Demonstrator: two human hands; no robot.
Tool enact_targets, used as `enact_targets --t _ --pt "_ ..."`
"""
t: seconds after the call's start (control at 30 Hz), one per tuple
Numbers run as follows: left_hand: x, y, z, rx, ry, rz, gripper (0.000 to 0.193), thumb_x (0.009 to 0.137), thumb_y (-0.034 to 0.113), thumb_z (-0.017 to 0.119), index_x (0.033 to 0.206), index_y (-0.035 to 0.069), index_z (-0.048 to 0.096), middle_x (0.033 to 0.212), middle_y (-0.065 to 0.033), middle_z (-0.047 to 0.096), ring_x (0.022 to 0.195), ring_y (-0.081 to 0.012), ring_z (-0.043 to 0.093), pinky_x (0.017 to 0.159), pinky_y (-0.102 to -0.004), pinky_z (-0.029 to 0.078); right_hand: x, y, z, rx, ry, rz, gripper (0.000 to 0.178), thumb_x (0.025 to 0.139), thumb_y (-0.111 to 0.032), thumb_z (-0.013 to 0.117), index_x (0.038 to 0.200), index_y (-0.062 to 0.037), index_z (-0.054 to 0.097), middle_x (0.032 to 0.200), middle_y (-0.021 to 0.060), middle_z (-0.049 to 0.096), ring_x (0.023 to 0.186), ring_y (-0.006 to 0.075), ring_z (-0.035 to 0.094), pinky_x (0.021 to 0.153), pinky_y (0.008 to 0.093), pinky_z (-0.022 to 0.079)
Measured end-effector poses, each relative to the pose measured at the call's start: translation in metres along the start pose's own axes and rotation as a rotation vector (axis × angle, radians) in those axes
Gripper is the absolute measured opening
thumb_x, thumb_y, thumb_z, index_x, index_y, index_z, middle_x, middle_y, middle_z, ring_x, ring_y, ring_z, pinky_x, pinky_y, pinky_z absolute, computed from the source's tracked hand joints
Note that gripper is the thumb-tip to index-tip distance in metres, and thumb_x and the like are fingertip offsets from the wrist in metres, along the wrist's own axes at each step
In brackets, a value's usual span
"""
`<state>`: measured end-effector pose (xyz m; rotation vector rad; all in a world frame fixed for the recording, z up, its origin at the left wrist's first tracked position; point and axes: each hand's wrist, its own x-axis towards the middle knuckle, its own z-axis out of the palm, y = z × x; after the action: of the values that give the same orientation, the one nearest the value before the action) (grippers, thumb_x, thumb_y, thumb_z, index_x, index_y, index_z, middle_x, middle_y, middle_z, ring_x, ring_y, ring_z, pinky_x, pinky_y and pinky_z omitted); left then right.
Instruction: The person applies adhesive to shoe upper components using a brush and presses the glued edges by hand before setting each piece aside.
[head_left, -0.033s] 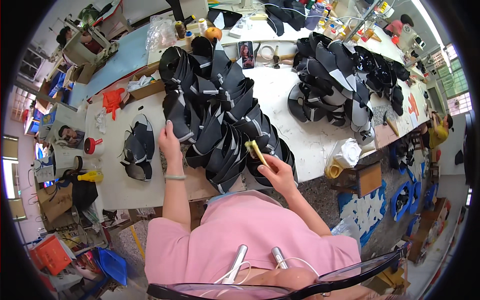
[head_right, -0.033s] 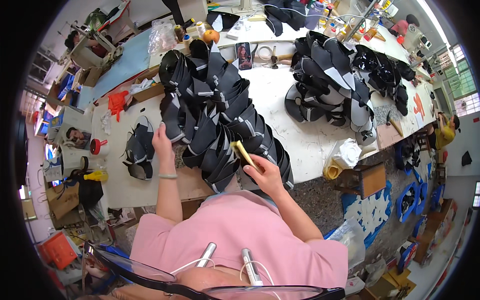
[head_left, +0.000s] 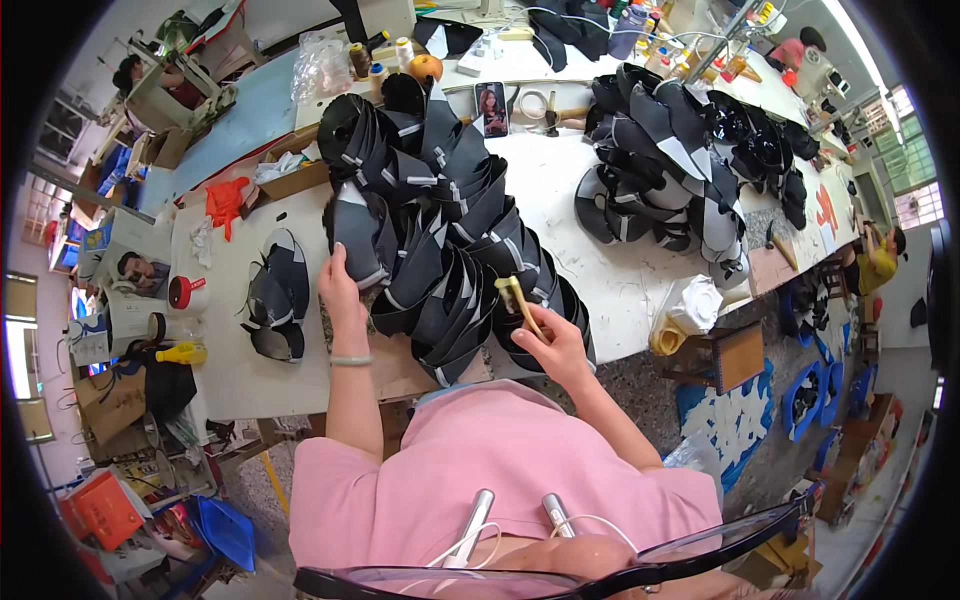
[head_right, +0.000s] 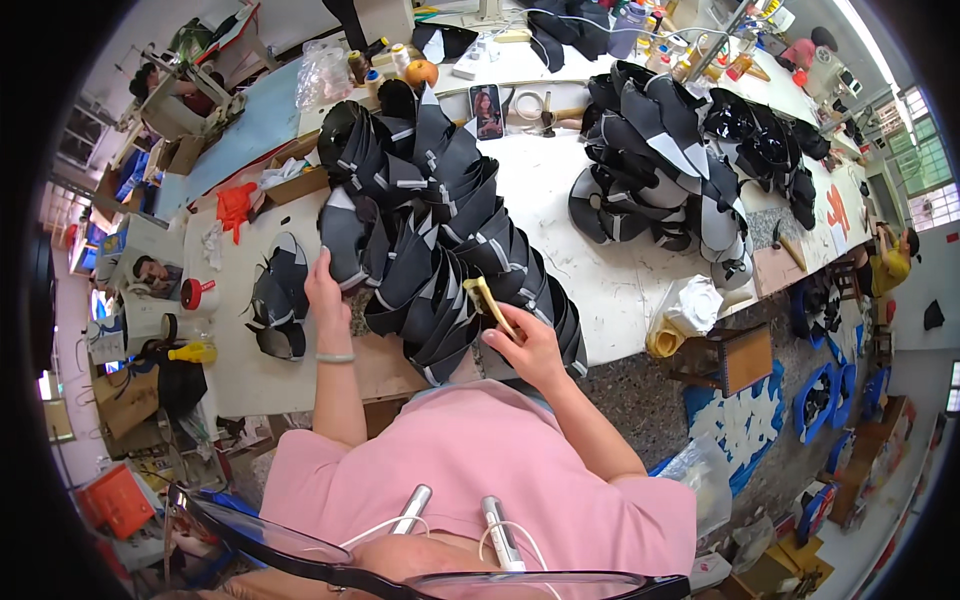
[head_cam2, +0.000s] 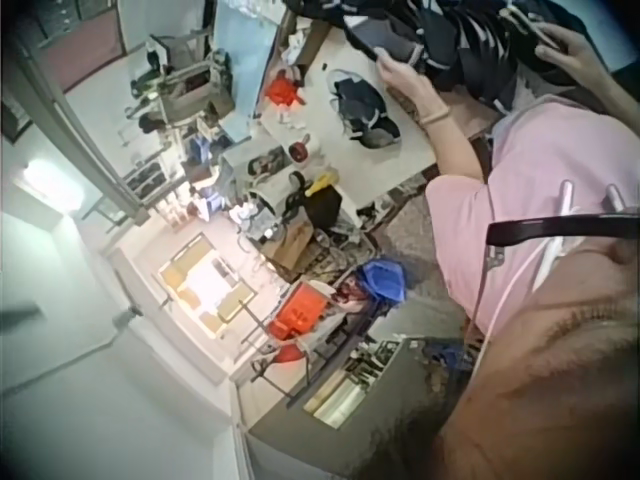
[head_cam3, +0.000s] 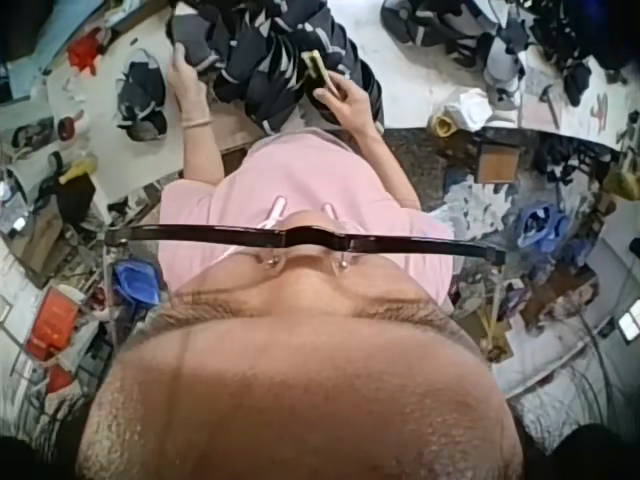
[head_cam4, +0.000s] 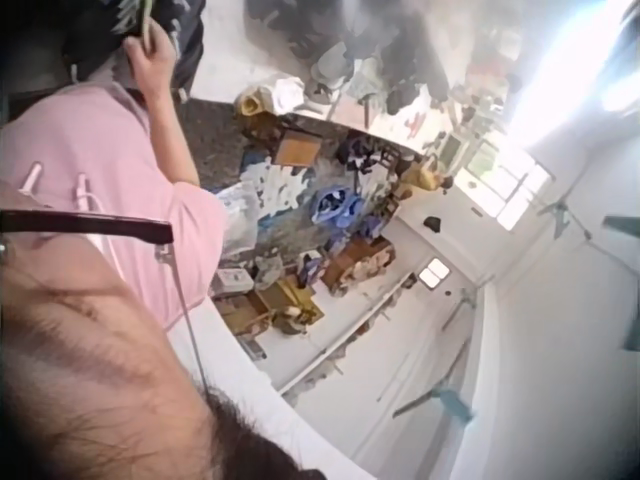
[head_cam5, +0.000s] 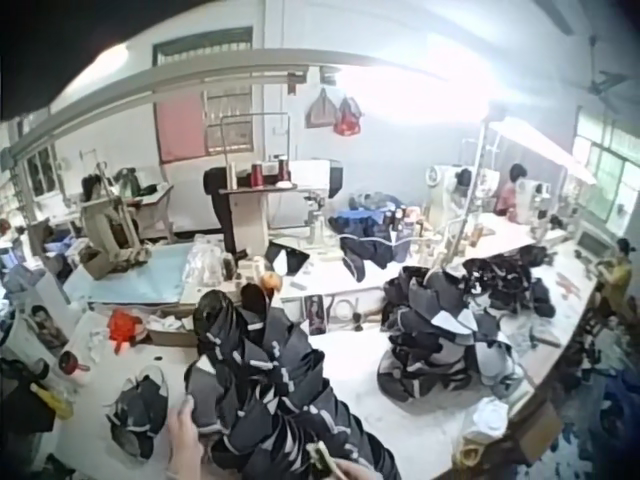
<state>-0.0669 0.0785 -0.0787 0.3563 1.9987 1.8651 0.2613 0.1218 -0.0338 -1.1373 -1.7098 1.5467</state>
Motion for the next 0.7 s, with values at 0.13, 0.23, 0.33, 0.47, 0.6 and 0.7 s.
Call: enact_targets --t 0.13,0.23,0.33,0.47,0.6,0.7 --pt "-0.075 0.058 0.024 -0.474 -0.251 -0.368 0.029 0.094 0.026 0.054 0.103 -0.001 0.059 0.092 -0.0091 0.063 0.077 -0.0194 0.063 0.072 -0.0350 0.053 0.008 -0.015 0.009 0.135 -0.007 -0.032 0.043 0.076 -0.013 0.075 0.115 -0.0042 0.060 0.086 0.0005 0.057 0.066 0.0060 0.051 0.059 0.0204 0.042" --pt "-0.123 0.066 0.045 -0.496 -0.524 -0.504 0.032 0.097 0.030 0.049 0.110 0.002 0.058 0.097 -0.0094 0.064 0.086 -0.0203 0.064 0.080 -0.0370 0.053 0.012 -0.023 0.007 0.032 0.018 -0.199 0.039 0.076 -0.013 0.076 0.110 -0.0040 0.061 0.090 0.0013 0.058 0.069 0.0079 0.053 0.063 0.0218 0.043" --pt "-0.156 0.083 0.060 -0.662 -0.799 -0.547 0.033 0.094 0.022 0.054 0.120 0.002 0.050 0.109 -0.0096 0.061 0.101 -0.0199 0.061 0.089 -0.0355 0.049 0.009 -0.024 0.003 0.178 0.077 -0.043 0.021 0.078 -0.012 0.075 0.093 -0.0003 0.066 0.080 0.0019 0.061 0.070 0.0079 0.054 0.064 0.0223 0.043" --pt "-0.170 0.089 0.069 -0.519 -0.919 -0.419 0.036 0.088 0.008 0.061 0.119 0.001 0.045 0.111 -0.0105 0.059 0.101 -0.0188 0.060 0.090 -0.0323 0.049 -0.003 -0.033 -0.018 0.367 0.093 0.026 0.013 0.084 -0.009 0.070 0.092 0.0000 0.068 0.075 -0.0043 0.060 0.070 0.0015 0.051 0.063 0.0171 0.042" --pt "-0.174 0.087 0.077 -0.533 -0.984 -0.545 0.040 0.085 0.004 0.058 0.122 0.000 0.043 0.113 -0.0102 0.058 0.104 -0.0184 0.059 0.091 -0.0329 0.048 -0.014 -0.039 -0.029 0.455 0.163 0.015 0.013 0.085 -0.010 0.068 0.094 0.0000 0.068 0.074 -0.0056 0.058 0.066 0.0004 0.048 0.059 0.0167 0.039" --pt "-0.180 0.087 0.084 -0.525 -1.010 -0.551 0.039 0.086 0.004 0.057 0.122 0.001 0.043 0.112 -0.0104 0.057 0.104 -0.0186 0.059 0.092 -0.0325 0.048 -0.020 -0.032 -0.034 0.403 0.191 -0.012 0.014 0.086 -0.011 0.067 0.094 -0.0004 0.068 0.071 -0.0064 0.057 0.062 0.0010 0.044 0.054 0.0177 0.035"
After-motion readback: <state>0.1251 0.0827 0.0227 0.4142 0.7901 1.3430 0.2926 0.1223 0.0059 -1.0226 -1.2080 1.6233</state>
